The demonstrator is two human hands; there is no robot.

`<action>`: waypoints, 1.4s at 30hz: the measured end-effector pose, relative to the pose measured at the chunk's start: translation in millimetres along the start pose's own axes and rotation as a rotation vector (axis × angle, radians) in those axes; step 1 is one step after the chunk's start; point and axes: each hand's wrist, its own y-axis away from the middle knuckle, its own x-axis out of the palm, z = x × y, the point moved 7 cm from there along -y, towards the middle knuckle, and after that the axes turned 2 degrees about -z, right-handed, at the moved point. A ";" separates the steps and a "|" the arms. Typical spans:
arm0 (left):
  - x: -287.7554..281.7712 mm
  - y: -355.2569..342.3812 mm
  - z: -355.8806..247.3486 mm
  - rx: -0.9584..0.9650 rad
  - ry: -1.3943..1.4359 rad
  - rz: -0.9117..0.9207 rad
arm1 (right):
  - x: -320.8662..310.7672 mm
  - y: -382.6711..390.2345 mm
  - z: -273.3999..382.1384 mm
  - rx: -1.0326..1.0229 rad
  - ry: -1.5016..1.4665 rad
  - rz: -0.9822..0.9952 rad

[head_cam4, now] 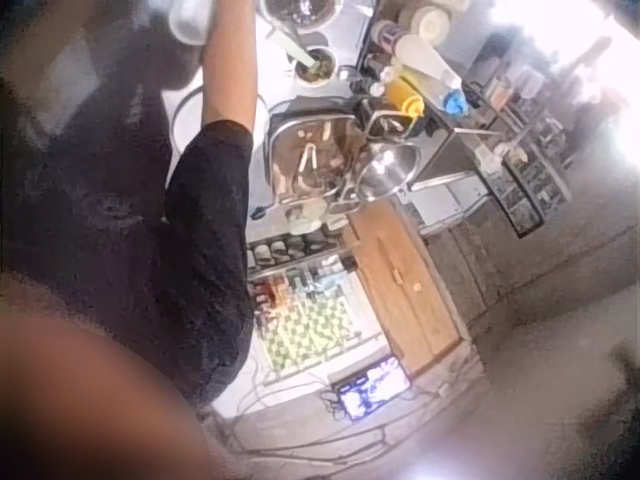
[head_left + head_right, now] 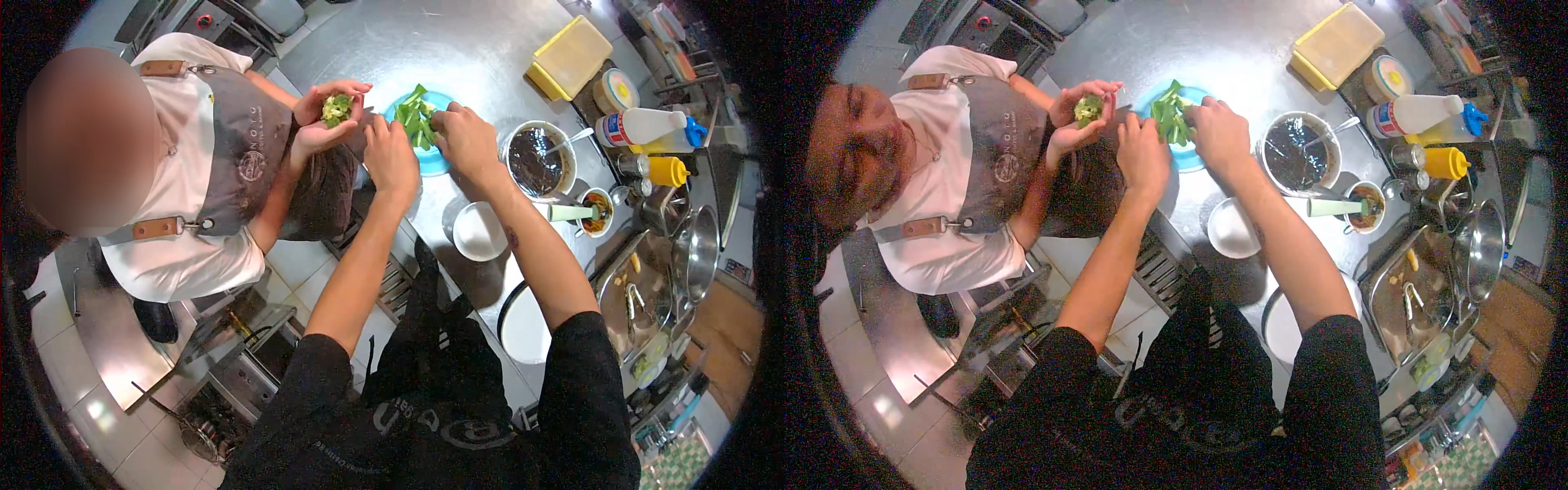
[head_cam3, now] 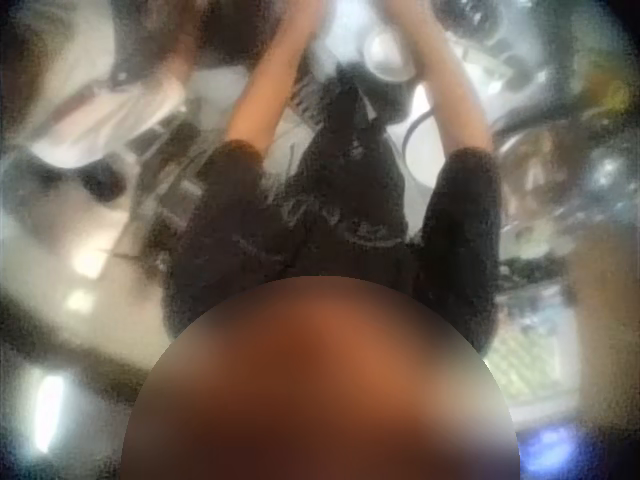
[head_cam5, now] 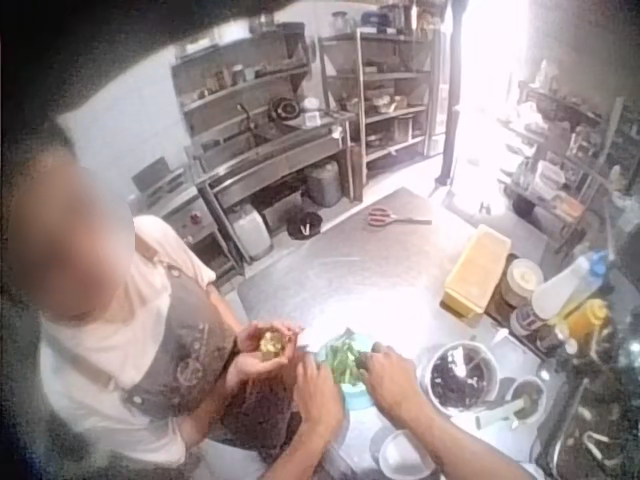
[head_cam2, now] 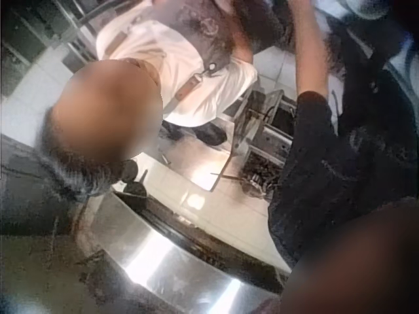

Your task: The person prepares food in a commercial kitchen by first arranging ingredients on a plate, then transferring them to a wok to stir-fry while adding liquids and seasonings from various containers and a ladle.

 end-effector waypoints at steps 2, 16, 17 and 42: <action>-1.0 0.3 0.0 0.037 0.025 -0.014 | 3.9 -1.8 -2.8 -0.042 0.026 -0.017; 7.8 -16.4 28.3 -0.146 0.713 0.028 | -0.8 -20.5 -26.2 0.080 -0.239 -0.015; 14.5 -15.3 34.6 -0.205 0.770 0.027 | -0.3 -22.8 -32.1 0.189 -0.373 0.011; 11.1 -8.9 -8.3 0.162 0.160 0.154 | 5.6 -8.1 -20.0 0.087 -0.059 -0.172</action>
